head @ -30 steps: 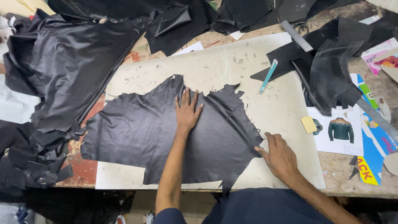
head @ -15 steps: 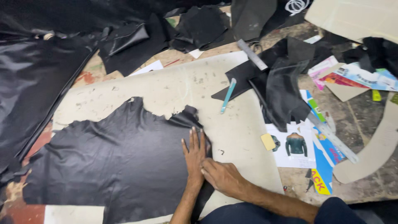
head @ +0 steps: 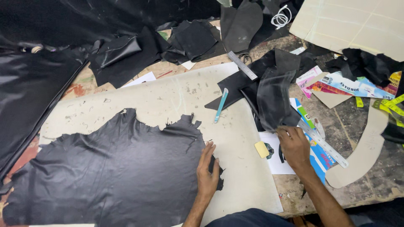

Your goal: The person places a rectangular pattern on a large piece of black leather, traces its outline with a pen, and cuts along the traced lines using a utility knife. The cut piece is removed and set aside.

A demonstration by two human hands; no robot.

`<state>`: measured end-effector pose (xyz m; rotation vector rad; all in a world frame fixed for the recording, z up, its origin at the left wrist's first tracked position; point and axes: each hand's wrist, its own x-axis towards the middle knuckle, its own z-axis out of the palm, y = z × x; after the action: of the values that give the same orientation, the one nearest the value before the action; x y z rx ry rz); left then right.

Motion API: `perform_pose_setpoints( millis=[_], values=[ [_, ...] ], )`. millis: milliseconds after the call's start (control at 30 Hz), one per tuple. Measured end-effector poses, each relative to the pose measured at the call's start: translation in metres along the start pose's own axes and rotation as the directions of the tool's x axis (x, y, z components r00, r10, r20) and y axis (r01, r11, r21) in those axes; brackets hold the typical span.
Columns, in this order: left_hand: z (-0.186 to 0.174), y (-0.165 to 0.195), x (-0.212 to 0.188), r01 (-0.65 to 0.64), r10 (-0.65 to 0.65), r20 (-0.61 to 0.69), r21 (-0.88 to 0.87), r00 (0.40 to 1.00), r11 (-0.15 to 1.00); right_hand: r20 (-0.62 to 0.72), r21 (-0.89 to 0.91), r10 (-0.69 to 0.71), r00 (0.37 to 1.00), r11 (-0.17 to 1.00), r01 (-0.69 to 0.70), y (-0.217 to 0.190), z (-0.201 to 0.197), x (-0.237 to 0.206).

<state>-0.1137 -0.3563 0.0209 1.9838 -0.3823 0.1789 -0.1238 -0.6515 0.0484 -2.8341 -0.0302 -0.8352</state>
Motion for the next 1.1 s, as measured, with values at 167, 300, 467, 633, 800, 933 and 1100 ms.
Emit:
perform_pose_setpoints(
  millis=[167, 300, 467, 633, 800, 933, 1100],
  values=[
    [-0.011, 0.050, 0.000, -0.279, 0.290, 0.065, -0.136, 0.955, 0.951, 0.006, 0.362, -0.408, 0.913, 0.852, 0.379, -0.072, -0.063, -0.008],
    [-0.037, 0.053, -0.041, -0.447, 0.495, 0.316, -0.215, 0.809, 0.868, 0.114, 0.772, -0.760, 0.640, 0.473, 0.424, -0.109, -0.108, -0.044],
    [-0.068, 0.013, -0.144, -0.070, 0.178, 0.340, -0.307, 0.923, 0.949, 0.118, 0.913, -0.624, 0.772, 0.374, 0.163, -0.092, -0.133, -0.051],
    [-0.100, -0.015, -0.206, 0.419, -0.409, 0.130, -0.472, 0.903, 0.775, 0.325, 0.893, -0.266, 0.907, 0.403, -0.202, -0.151, -0.067, 0.021],
    [-0.130, -0.057, -0.176, 0.393, -0.555, -0.163, -0.548, 0.816, 0.739, 0.571, 0.713, -0.135, 0.810, 0.571, -0.407, -0.245, 0.052, 0.068],
    [-0.141, -0.083, -0.158, 0.378, -0.461, -0.299, -0.295, 0.836, 0.877, 0.192, 0.622, -0.204, 0.960, 0.782, 0.042, -0.276, 0.070, 0.031],
    [-0.144, -0.074, -0.149, 0.375, -0.491, -0.248, -0.397, 0.835, 0.838, 0.400, 0.439, -0.234, 0.886, 0.898, 0.038, -0.308, 0.037, -0.079]
  ],
)
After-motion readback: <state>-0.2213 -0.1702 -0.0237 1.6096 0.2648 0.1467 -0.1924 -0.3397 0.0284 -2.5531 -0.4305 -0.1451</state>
